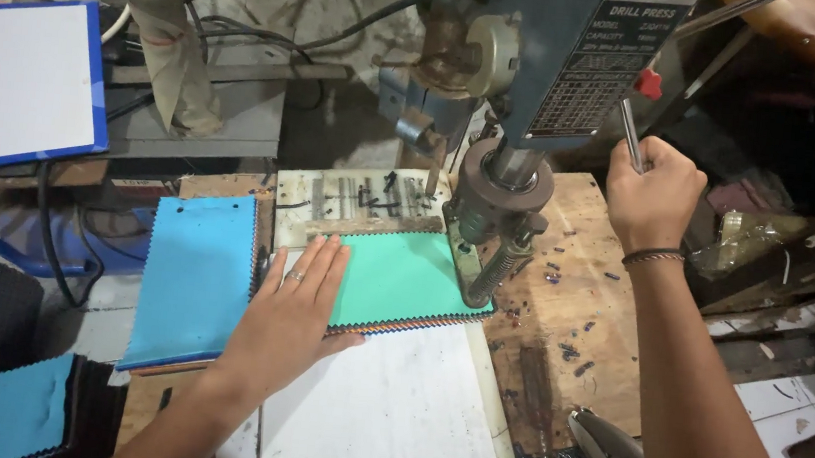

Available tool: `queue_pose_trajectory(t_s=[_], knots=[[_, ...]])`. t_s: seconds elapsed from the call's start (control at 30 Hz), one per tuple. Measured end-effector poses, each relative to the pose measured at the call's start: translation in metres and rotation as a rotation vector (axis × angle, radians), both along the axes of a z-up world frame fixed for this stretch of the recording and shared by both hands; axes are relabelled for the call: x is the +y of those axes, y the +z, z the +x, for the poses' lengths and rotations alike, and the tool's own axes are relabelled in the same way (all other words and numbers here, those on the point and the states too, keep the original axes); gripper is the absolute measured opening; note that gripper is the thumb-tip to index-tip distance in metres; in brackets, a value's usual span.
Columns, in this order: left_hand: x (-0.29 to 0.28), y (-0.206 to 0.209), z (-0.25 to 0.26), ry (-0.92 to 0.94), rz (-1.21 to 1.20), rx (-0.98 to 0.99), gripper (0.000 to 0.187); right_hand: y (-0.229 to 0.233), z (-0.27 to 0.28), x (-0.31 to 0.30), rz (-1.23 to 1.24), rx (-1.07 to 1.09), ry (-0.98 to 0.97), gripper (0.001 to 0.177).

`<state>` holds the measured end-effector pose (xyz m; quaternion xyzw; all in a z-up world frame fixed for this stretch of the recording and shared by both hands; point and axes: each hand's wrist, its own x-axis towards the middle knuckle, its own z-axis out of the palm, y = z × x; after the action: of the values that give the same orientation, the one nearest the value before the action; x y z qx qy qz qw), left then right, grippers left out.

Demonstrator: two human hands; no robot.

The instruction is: The person uses a drill press to punch holes into stacks of colorful fabric pieces. They position the fabric under the drill, operate the lever to drill, and then remove the fabric. The person also handles and stacks the drilled fabric pieces on the workbench.

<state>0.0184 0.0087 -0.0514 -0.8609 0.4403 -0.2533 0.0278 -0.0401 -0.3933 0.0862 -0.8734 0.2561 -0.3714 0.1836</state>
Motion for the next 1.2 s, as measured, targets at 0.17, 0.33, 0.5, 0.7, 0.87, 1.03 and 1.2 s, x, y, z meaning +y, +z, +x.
queue_pose_trajectory(t_s=[0.17, 0.33, 0.5, 0.7, 0.87, 1.03, 1.2], knots=[[0.000, -0.002, 0.001, -0.004, -0.008, -0.017, 0.113, -0.006, 0.003, -0.006, -0.013, -0.021, -0.012, 0.052], [-0.001, -0.003, 0.001, 0.005, 0.002, -0.008, 0.115, -0.003, 0.003, 0.000, 0.005, -0.025, -0.003, 0.053], [0.000, -0.002, 0.000, 0.011, 0.008, -0.027, 0.113, -0.001, 0.003, 0.003, 0.031, -0.018, -0.012, 0.053], [0.000, -0.003, 0.000, 0.003, 0.000, -0.012, 0.112, 0.000, 0.003, 0.006, 0.049, -0.023, -0.003, 0.053], [-0.001, -0.004, 0.000, 0.027, 0.032, -0.052, 0.116, -0.006, 0.007, 0.002, 0.037, -0.054, 0.017, 0.049], [-0.001, -0.004, 0.000, 0.023, 0.024, -0.038, 0.114, -0.009, 0.010, 0.001, 0.036, -0.072, 0.026, 0.050], [-0.001, -0.007, 0.002, 0.017, 0.034, -0.024, 0.115, -0.015, 0.016, -0.004, 0.017, -0.099, 0.017, 0.050]])
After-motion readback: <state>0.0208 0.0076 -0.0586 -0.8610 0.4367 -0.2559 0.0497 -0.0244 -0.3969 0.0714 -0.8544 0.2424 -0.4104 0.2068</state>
